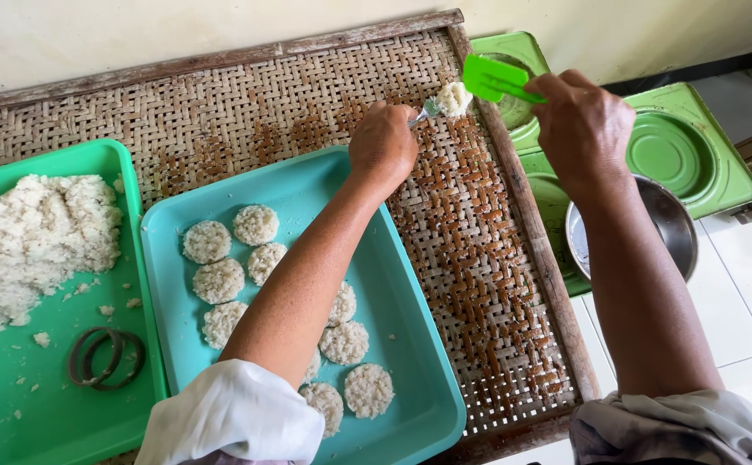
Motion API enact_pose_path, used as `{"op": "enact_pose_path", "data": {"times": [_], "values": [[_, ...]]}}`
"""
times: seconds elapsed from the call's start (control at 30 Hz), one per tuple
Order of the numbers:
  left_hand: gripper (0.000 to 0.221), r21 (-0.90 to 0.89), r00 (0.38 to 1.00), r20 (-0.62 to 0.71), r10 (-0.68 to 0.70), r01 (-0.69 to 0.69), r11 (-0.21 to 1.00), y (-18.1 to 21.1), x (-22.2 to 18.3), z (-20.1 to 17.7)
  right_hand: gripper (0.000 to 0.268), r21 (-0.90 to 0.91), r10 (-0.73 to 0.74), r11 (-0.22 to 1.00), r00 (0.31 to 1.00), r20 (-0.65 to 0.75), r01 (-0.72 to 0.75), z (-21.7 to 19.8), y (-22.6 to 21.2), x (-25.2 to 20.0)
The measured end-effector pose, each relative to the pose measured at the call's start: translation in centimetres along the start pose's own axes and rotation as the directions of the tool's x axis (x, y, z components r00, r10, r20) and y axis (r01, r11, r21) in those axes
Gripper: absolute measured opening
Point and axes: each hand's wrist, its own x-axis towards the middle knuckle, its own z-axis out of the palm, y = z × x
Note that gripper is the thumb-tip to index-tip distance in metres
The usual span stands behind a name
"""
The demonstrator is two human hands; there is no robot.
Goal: Shaping food mixture into round patties using a metal mold and arranging them on a woven mat.
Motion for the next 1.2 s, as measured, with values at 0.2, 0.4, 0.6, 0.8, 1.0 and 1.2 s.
{"op": "enact_pose_path", "data": {"times": [0.2,0.4,0.6,0.8,1.0,1.2], "values": [[0.039,0.003,1.000,0.016,-0.023,0.023,1.000,0.3,0.3,0.3,0.015,0.012,-0.005,1.000,0.998,0.068,0.004,1.2,-0.3,-0.1],[0.044,-0.011,0.999,-0.018,-0.030,0.029,1.000,-0.4,0.8,-1.2,0.011,-0.097,-0.068,0.993,0.994,-0.081,0.060,-2.1,-0.3,-0.3],[0.040,-0.033,0.998,-0.066,0.014,-0.017,0.999,-1.2,0.0,-2.0,0.011,-0.080,-0.079,0.994,0.997,0.014,0.080,-0.3,0.2,-0.5],[0.035,-0.020,0.993,-0.111,0.035,-0.037,0.999,-1.4,-0.4,-2.8,0.006,-0.090,-0.067,0.994,0.997,-0.043,0.063,-1.0,0.5,-0.2],[0.035,-0.002,0.994,-0.102,0.046,-0.046,0.999,-1.2,-0.9,-3.0,0.008,-0.080,-0.034,0.996,0.999,0.039,0.037,0.7,0.8,-0.1],[0.035,-0.042,0.996,-0.092,0.012,-0.016,0.999,-1.5,-0.6,-3.1,0.011,-0.140,-0.133,0.981,0.990,0.040,0.138,-0.7,-0.9,0.4]]}}
